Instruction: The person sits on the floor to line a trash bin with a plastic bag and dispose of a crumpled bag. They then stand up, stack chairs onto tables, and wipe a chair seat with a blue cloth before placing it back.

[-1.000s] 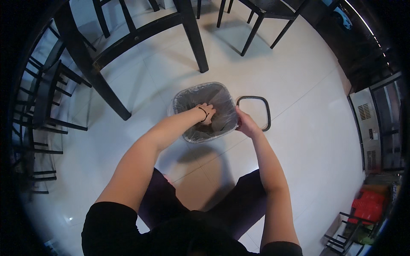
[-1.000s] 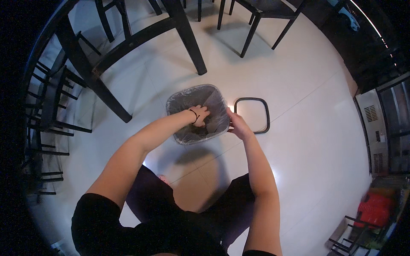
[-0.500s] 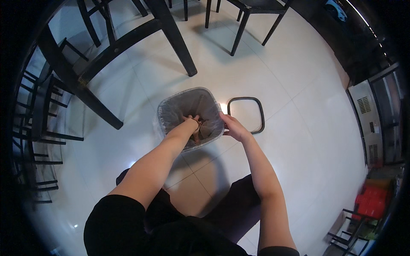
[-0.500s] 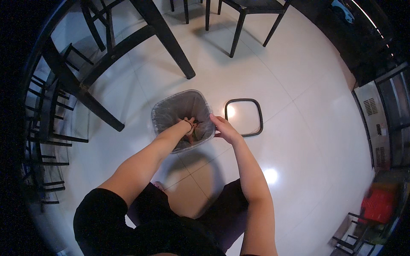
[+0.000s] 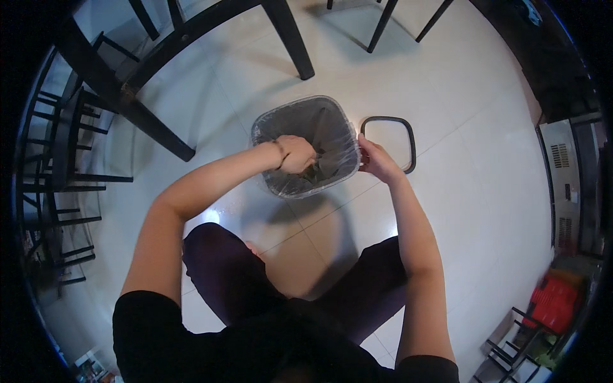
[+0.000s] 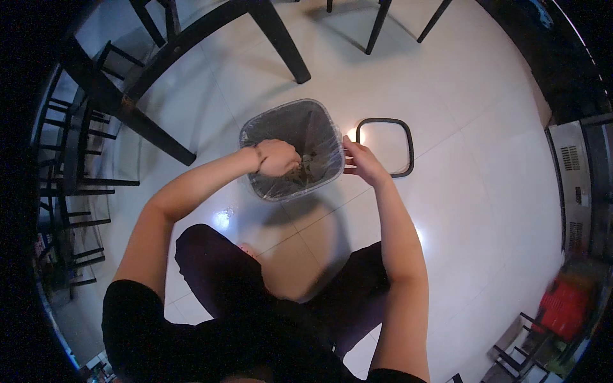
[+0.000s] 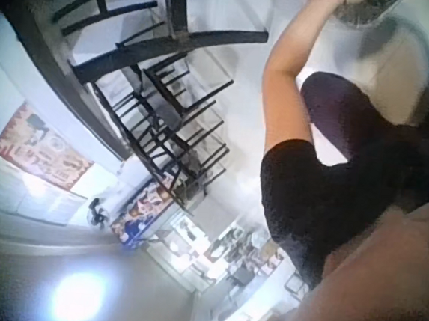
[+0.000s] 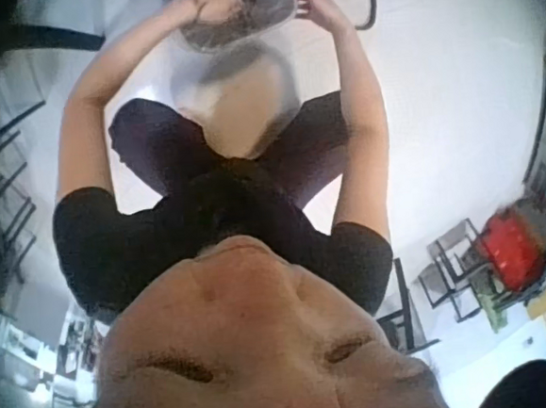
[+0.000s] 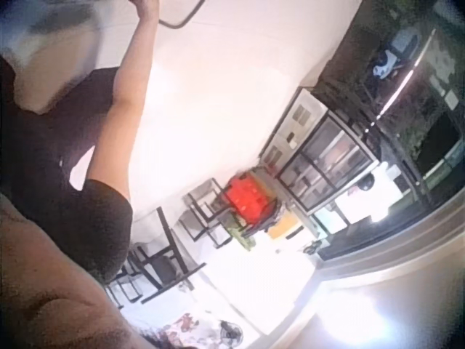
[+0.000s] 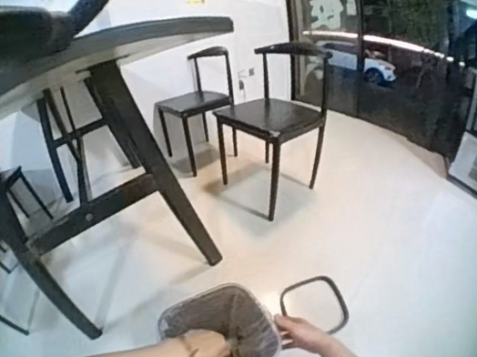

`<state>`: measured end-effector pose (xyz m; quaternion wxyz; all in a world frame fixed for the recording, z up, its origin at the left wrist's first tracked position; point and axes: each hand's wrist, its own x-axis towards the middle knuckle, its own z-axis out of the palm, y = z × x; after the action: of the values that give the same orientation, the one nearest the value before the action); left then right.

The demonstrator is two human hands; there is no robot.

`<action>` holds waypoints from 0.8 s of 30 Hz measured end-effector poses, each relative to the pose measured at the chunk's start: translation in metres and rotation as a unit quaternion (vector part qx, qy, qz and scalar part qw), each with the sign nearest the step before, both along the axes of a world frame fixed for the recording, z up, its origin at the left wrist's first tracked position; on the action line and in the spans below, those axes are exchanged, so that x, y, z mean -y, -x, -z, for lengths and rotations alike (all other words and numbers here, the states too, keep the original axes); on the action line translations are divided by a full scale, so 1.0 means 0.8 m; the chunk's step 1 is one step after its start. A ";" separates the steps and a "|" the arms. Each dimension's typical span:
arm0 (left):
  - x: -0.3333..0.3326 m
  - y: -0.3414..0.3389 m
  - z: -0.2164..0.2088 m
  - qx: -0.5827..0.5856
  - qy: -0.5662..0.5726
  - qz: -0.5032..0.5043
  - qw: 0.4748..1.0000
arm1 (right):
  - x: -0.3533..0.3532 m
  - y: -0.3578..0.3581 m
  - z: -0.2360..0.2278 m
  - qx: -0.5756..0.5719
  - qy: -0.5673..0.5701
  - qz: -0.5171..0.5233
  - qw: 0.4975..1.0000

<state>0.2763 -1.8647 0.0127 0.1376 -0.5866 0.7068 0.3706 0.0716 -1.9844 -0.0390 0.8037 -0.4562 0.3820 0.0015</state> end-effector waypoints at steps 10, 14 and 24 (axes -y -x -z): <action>-0.152 -0.001 0.063 -0.016 0.523 0.301 0.797 | 0.035 0.065 0.145 -0.452 0.469 -0.207 0.730; -0.155 -0.003 0.062 -0.043 0.599 0.266 0.754 | -0.012 0.062 0.218 -0.429 0.513 -0.204 0.715; -0.191 -0.031 0.101 -0.006 0.453 0.229 0.861 | -0.063 0.043 0.182 -0.484 0.567 -0.179 0.641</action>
<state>0.3008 -1.7121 -0.0680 -0.0668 -0.4037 0.9120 -0.0293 0.0375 -1.9339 -0.1843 0.0714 -0.8162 0.5535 0.1492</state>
